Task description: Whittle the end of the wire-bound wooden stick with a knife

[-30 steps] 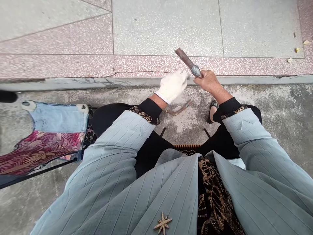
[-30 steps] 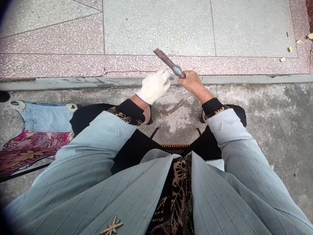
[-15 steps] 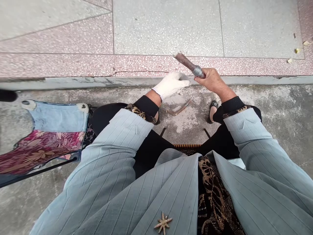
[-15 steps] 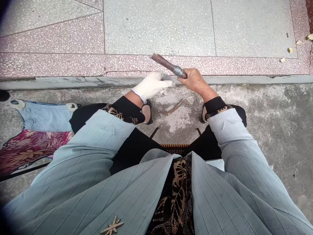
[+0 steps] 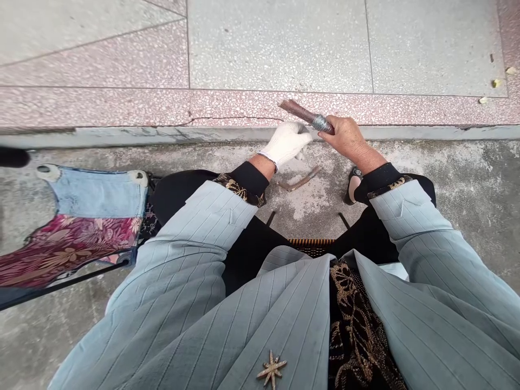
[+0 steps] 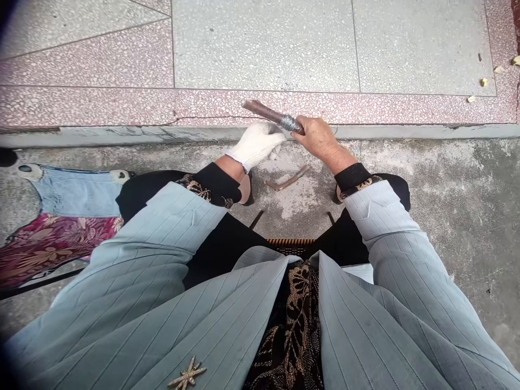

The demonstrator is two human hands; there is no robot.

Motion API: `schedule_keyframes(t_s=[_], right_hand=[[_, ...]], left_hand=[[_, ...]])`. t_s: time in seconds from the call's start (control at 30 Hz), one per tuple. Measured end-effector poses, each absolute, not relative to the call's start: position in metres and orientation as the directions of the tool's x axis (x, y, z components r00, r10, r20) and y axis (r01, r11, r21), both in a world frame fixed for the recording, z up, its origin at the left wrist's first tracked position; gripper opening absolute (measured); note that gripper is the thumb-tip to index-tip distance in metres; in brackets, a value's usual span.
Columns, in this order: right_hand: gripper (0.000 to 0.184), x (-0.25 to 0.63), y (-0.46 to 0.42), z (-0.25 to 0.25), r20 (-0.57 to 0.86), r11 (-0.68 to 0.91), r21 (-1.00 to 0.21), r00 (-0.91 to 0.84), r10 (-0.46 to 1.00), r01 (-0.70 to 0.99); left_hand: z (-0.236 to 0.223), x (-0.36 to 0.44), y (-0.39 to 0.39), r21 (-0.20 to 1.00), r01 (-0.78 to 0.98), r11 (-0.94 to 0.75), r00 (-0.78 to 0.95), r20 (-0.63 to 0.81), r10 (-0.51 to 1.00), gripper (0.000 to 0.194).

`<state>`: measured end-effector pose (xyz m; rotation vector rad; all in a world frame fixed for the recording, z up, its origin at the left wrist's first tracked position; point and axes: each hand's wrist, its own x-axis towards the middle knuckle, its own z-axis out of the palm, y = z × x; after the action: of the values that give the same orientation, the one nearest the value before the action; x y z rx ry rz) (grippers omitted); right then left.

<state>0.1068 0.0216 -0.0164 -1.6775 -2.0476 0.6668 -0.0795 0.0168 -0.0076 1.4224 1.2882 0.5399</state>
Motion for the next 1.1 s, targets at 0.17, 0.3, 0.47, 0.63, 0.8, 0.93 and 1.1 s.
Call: schedule_keyframes(t_s=[0.17, 0.3, 0.47, 0.63, 0.8, 0.93, 1.1], right_hand=[[0.014, 0.098, 0.017, -0.023, -0.019, 0.046, -0.682, -0.081, 0.997, 0.730], [0.009, 0.099, 0.019, -0.028, -0.103, -0.041, -0.794, -0.067, 0.992, 0.606], [0.015, 0.102, 0.020, -0.020, -0.045, 0.052, -0.809, -0.150, 0.988, 0.586], [0.018, 0.097, 0.016, -0.012, 0.018, 0.113, -0.794, -0.163, 0.987, 0.597], [0.023, 0.092, 0.014, -0.026, -0.054, -0.005, -0.882, -0.090, 0.994, 0.471], [0.031, 0.092, 0.017, -0.033, -0.214, -0.194, -0.958, -0.078, 0.974, 0.213], [0.036, 0.096, 0.017, -0.024, -0.320, -0.321, -0.947, -0.119, 0.940, 0.011]], left_hand=[[-0.009, -0.074, 0.015, 0.890, 0.383, 0.248, 0.201, -0.343, 0.918, 0.008], [-0.007, -0.073, 0.011, 0.914, 0.314, 0.258, 0.298, -0.353, 0.887, 0.014], [-0.015, -0.074, 0.010, 0.930, 0.249, 0.272, 0.367, -0.350, 0.862, 0.020], [-0.024, -0.071, 0.015, 0.896, 0.035, 0.443, 0.304, -0.432, 0.849, 0.019], [-0.021, -0.068, 0.015, 0.812, -0.249, 0.528, 0.239, -0.478, 0.846, 0.019], [-0.017, -0.067, 0.011, 0.788, -0.330, 0.520, 0.261, -0.454, 0.852, 0.017], [-0.010, -0.068, 0.006, 0.771, -0.368, 0.519, 0.285, -0.438, 0.853, 0.016]])
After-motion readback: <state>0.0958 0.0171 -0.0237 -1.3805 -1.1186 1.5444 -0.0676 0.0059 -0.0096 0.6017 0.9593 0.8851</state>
